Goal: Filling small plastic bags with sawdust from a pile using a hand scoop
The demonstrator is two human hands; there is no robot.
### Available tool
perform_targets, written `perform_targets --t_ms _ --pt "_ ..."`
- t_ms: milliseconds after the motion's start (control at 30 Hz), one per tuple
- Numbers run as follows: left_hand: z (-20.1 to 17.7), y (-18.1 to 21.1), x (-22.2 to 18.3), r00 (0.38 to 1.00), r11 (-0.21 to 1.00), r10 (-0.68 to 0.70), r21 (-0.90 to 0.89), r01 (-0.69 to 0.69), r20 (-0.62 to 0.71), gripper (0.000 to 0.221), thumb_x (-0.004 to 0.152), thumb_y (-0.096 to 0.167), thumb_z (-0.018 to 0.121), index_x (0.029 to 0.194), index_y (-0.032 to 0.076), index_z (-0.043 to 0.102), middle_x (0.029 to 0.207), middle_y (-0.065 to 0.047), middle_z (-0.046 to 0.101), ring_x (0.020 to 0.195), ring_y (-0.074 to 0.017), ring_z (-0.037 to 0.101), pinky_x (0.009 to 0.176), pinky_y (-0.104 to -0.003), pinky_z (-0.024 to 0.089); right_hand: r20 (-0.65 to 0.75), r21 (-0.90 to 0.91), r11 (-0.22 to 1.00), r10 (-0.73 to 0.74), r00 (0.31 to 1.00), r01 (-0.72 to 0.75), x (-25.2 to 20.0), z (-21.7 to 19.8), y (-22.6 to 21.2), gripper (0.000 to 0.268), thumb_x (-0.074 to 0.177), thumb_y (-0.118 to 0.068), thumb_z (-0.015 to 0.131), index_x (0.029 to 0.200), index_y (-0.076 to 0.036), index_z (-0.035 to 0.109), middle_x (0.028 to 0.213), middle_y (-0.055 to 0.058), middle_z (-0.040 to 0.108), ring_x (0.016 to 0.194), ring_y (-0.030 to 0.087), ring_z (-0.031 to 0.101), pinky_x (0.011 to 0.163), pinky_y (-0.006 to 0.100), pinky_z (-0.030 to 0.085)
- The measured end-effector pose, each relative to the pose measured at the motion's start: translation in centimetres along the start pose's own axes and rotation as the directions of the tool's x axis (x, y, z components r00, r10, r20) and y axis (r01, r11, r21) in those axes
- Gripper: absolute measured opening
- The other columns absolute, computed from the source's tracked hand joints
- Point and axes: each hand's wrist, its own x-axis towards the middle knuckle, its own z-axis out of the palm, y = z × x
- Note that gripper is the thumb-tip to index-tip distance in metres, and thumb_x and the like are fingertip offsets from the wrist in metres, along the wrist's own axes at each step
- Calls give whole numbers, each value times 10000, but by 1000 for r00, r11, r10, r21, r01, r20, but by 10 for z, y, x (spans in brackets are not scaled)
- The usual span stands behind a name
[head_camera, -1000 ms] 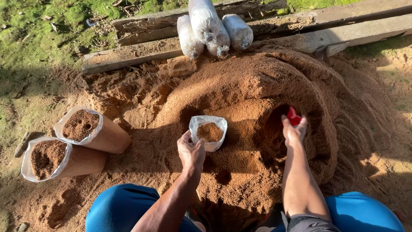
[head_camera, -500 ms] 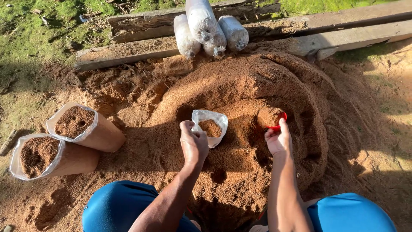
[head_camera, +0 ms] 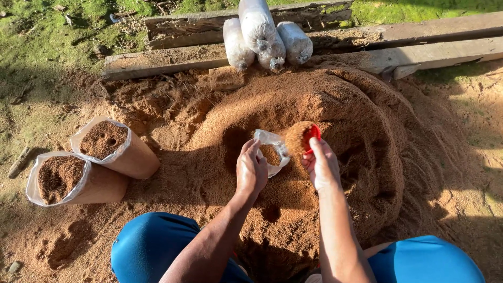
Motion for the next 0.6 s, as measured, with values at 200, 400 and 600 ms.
perform_targets --t_ms 200,400,600 --pt "-6 9 2 1000 1000 18 9 -18 4 526 794 -127 488 1309 -121 598 1288 -304 603 1176 -489 635 969 -577 543 132 -599 720 -344 929 352 -18 35 3 906 882 -517 771 1436 83 376 1218 303 541 1121 420 602 981 587 505" --pt "-30 35 -4 999 999 -16 46 18 -35 557 750 -115 468 1290 -132 603 1260 -306 623 1151 -493 651 960 -597 549 479 -573 246 -673 564 781 -23 38 2 948 840 -532 801 1513 -23 369 1246 241 565 1131 382 606 988 523 525" --pt "-21 3 -1 996 998 -60 -23 59 -68 664 719 -130 473 1373 -49 554 1289 -242 605 1237 -493 589 1009 -660 481 10 -641 541 -703 711 544 3 -24 6 941 874 -293 873 1536 -6 268 1289 303 467 1112 447 577 864 539 572"
